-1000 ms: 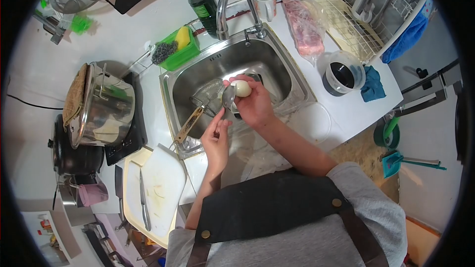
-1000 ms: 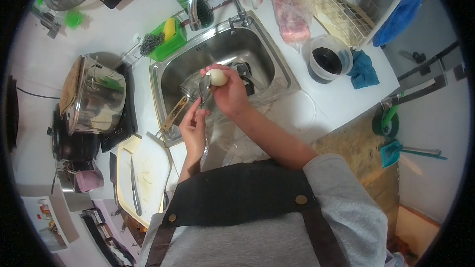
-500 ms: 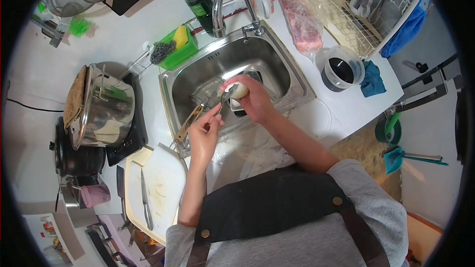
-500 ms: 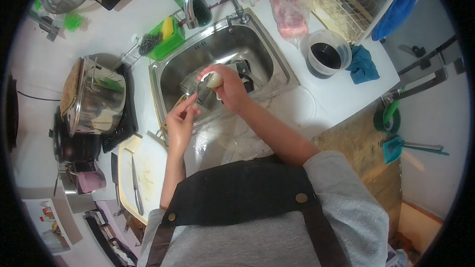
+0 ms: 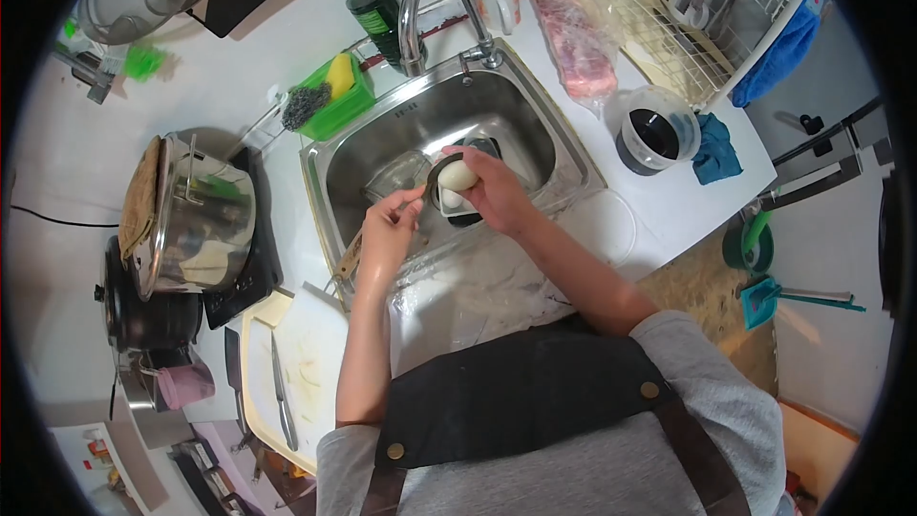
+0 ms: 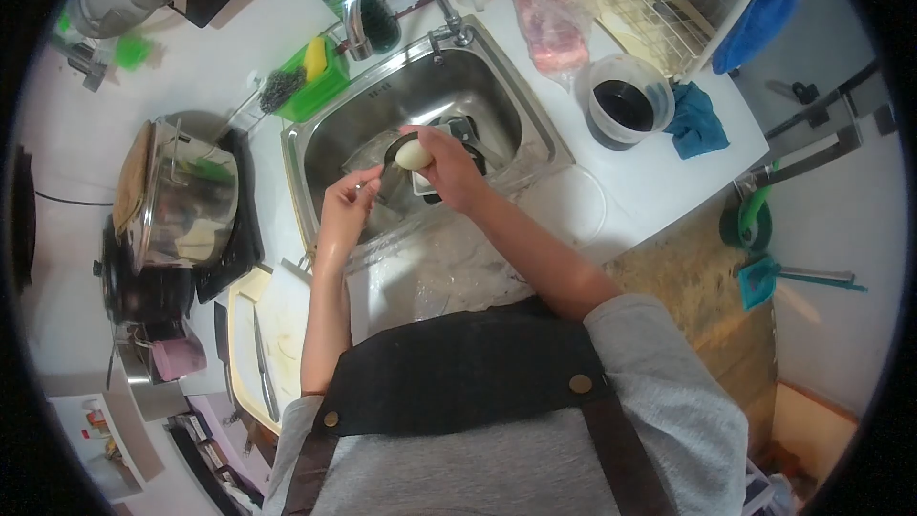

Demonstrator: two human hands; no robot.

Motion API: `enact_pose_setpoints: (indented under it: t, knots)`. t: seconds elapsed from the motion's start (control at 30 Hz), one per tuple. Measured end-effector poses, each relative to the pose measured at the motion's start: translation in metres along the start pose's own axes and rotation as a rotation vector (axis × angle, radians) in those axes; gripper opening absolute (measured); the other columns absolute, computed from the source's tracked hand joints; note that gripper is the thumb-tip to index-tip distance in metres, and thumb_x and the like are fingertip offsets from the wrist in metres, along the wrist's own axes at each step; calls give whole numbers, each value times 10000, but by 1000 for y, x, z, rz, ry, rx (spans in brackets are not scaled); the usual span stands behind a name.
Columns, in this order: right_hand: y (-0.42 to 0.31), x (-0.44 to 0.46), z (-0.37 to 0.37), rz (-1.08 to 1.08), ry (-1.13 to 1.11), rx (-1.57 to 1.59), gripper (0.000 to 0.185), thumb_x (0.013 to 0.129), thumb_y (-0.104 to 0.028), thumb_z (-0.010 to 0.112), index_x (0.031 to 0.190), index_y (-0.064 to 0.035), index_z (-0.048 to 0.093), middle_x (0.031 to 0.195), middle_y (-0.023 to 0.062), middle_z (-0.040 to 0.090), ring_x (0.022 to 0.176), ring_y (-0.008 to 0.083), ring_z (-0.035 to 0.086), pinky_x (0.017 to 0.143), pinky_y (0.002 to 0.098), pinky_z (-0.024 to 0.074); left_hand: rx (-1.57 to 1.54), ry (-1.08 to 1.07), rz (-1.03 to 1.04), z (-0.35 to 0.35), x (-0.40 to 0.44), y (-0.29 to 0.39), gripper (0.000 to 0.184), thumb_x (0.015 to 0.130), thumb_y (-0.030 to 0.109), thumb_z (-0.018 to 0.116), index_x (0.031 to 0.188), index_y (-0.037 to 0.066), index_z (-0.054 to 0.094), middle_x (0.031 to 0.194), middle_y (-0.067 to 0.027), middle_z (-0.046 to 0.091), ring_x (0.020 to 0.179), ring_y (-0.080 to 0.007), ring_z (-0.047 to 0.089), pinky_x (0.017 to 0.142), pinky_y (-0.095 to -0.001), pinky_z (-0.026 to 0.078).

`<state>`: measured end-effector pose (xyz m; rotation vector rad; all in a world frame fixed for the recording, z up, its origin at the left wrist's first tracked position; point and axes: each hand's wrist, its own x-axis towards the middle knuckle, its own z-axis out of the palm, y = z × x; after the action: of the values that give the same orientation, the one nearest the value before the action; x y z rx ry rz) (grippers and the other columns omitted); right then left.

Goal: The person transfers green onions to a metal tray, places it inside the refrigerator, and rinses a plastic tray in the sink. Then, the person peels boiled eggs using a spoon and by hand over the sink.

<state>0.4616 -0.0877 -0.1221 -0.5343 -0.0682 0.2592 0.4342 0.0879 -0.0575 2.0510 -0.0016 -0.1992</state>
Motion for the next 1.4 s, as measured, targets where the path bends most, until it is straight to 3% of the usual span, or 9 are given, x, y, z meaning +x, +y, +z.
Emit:
enact_pose_setpoints:
  t: [0.2, 0.3, 0.33, 0.4, 0.6, 0.9, 1.1, 1.2, 1.4]
  knots:
    - [6, -2, -16, 80, 55, 83, 443, 945, -139, 444, 1349, 5, 332, 1121, 83, 509, 1017, 167, 533, 897, 336, 444, -273, -42, -236, 11, 3, -9, 236, 907, 134, 575, 1129, 101, 648, 624, 57, 487, 524, -23, 398, 492, -201, 311]
    - [7, -5, -25, 147, 150, 101, 460, 945, -128, 436, 1363, 9, 303, 1147, 98, 505, 1041, 189, 531, 907, 351, 444, -245, -1, -246, 19, 3, -26, 224, 920, 150, 558, 1122, 106, 647, 681, 50, 530, 504, -10, 361, 447, -174, 264]
    - [6, -5, -27, 162, 196, 106, 461, 945, -124, 433, 1365, 11, 298, 1158, 105, 507, 1049, 198, 532, 910, 356, 445, -198, 14, -182, 19, 1, -28, 238, 918, 131, 555, 1136, 96, 641, 679, 42, 531, 547, -22, 404, 490, -182, 307]
    - [-1, -3, -32, 182, 216, 123, 440, 947, -125, 430, 1351, 10, 321, 1190, 122, 501, 1067, 217, 533, 917, 365, 450, -103, 36, -54, 18, -7, -27, 266, 913, 93, 549, 1166, 75, 629, 675, 28, 534, 633, -47, 489, 578, -196, 392]
    - [-15, 4, -23, 260, 153, 131, 364, 954, -164, 449, 1267, 19, 419, 1218, 162, 516, 1091, 256, 544, 959, 388, 451, -54, 146, 89, 15, -29, -14, 243, 883, 14, 560, 1105, 28, 657, 795, -42, 629, 744, -74, 559, 697, -212, 449]
    - [-21, 6, -5, 378, 120, 35, 306, 939, -155, 470, 1175, 32, 524, 1125, 175, 584, 1063, 254, 568, 943, 379, 459, 65, 140, 145, 16, -34, -7, 262, 850, 21, 578, 1092, 67, 667, 793, -70, 670, 699, -79, 576, 680, -231, 456]
    - [-15, 12, -15, 462, 95, -57, 261, 927, -129, 467, 1075, 55, 579, 1066, 184, 605, 979, 265, 614, 849, 382, 532, 322, 72, 181, 3, -32, 22, 238, 822, 54, 588, 1034, 94, 690, 801, -123, 672, 653, -237, 643, 643, -311, 490]
    - [-13, 12, -11, 507, 156, -102, 262, 923, -132, 471, 1051, 70, 579, 1052, 190, 605, 969, 286, 614, 822, 397, 556, 581, 33, 304, -1, -29, 43, 258, 817, 20, 587, 1044, 87, 692, 782, -148, 670, 693, -241, 661, 675, -309, 502]
    - [-7, 16, -6, 578, 245, -277, 240, 928, -126, 442, 1081, 52, 493, 1050, 175, 563, 943, 305, 603, 766, 464, 576, 945, -37, 291, 7, -27, 76, 208, 814, 92, 573, 967, 123, 710, 842, -173, 663, 768, -331, 639, 695, -397, 509]
